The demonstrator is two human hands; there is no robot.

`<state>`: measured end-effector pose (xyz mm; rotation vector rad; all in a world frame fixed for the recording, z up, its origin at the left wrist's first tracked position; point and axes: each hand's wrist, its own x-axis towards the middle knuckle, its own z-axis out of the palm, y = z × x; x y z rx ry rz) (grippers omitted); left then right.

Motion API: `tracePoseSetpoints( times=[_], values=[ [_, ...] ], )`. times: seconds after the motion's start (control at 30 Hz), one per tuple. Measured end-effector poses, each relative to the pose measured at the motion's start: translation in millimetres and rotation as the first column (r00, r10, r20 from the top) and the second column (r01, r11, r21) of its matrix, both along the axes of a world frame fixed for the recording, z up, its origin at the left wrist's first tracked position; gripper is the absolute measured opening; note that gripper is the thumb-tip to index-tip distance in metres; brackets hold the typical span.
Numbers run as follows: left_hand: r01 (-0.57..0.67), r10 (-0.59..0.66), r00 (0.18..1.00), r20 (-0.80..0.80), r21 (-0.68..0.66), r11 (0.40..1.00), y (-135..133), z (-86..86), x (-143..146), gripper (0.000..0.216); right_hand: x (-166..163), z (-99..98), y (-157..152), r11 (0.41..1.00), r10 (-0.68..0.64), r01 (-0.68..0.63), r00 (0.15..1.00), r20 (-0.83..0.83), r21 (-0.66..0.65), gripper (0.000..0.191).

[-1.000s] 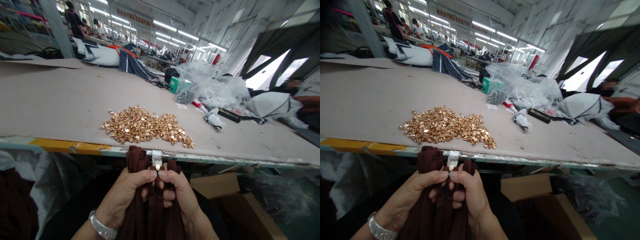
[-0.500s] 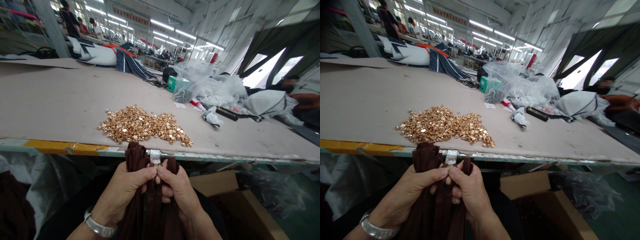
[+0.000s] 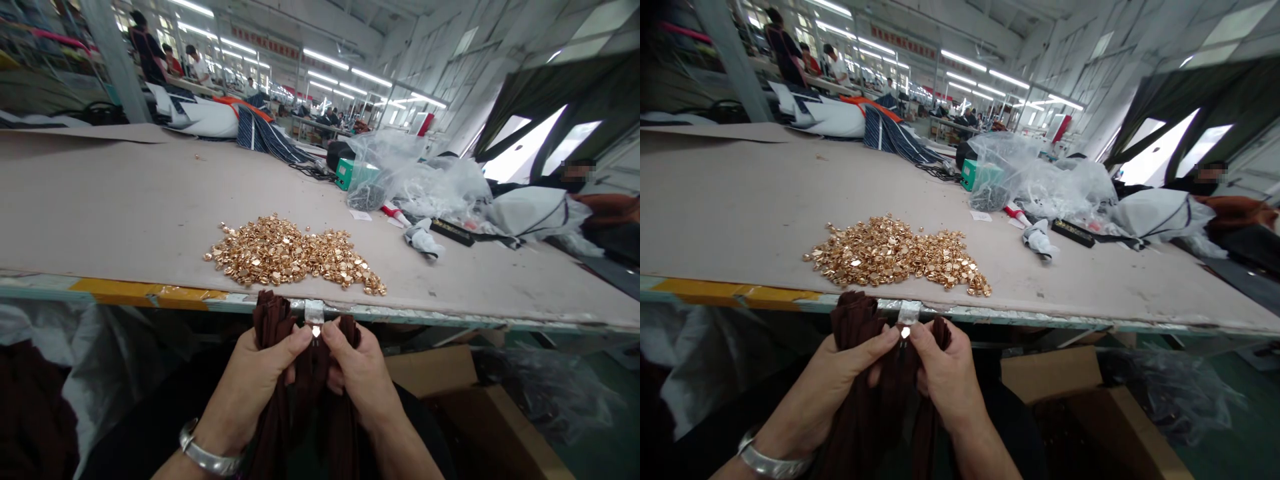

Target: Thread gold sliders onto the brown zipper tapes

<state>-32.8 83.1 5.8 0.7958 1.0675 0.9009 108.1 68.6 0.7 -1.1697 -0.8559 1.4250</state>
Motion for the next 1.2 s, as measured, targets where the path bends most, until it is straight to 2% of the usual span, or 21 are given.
tracePoseSetpoints(
  times=[0.17,0.27,0.4,0.5,0.6,0.7,0.77,0.87,0.93,1.0,1.1,1.13,1.2],
  values=[
    [-0.007,0.009,0.998,0.061,-0.033,0.999,-9,-7.2,0,0.044,6,10.3,2,0.992,-0.058,0.019,0.950,0.307,0.128,0.033],
    [-0.014,0.018,0.996,0.083,-0.052,0.999,-10,-6.0,2,0.039,4,18.3,5,0.985,-0.053,-0.021,0.911,0.409,0.174,0.030],
    [-0.098,0.104,0.991,0.085,-0.069,0.993,-7,-0.9,6,0.030,1,25.2,7,0.973,-0.065,-0.063,0.845,0.531,0.220,0.026],
    [-0.128,0.135,0.988,0.078,-0.092,0.988,-4,0.0,7,0.030,-4,27.9,6,0.953,-0.173,-0.055,0.709,0.684,0.298,0.022],
    [-0.073,0.081,0.994,0.076,-0.104,0.992,-3,-1.7,6,0.032,-9,29.2,8,0.924,-0.303,-0.068,0.472,0.828,0.377,0.021],
    [0.017,-0.009,0.998,0.062,-0.125,0.992,-7,-3.1,5,0.035,-13,30.6,15,0.904,-0.374,-0.111,0.259,0.891,0.412,0.020],
    [0.032,-0.022,0.997,0.079,-0.127,0.991,-12,-3.2,4,0.033,-13,32.5,22,0.903,-0.392,-0.109,0.182,0.902,0.415,0.020],
    [0.019,-0.003,0.991,0.130,-0.122,0.992,-18,-2.6,4,0.029,-12,37.8,33,0.888,-0.447,-0.050,0.143,0.883,0.458,0.020],
    [0.006,0.009,0.993,0.119,-0.118,0.993,-20,-2.5,4,0.025,-11,42.1,40,0.872,-0.479,-0.021,0.171,0.861,0.489,0.021],
    [-0.008,0.016,0.996,0.083,-0.091,0.996,-19,-3.1,3,0.023,-11,45.7,43,0.877,-0.451,-0.020,0.311,0.836,0.480,0.022],
    [0.007,-0.007,1.000,0.026,-0.018,1.000,-17,-4.6,1,0.025,-10,47.7,41,0.915,-0.250,-0.086,0.648,0.719,0.395,0.017],
    [0.019,-0.019,1.000,0.003,0.003,1.000,-16,-5.0,0,0.026,-9,47.6,38,0.923,-0.167,-0.130,0.713,0.681,0.363,0.016],
    [0.062,-0.060,0.997,-0.045,0.047,0.997,-16,-5.3,-3,0.025,-6,47.7,32,0.923,-0.047,-0.221,0.747,0.663,0.314,0.016]
  ],
)
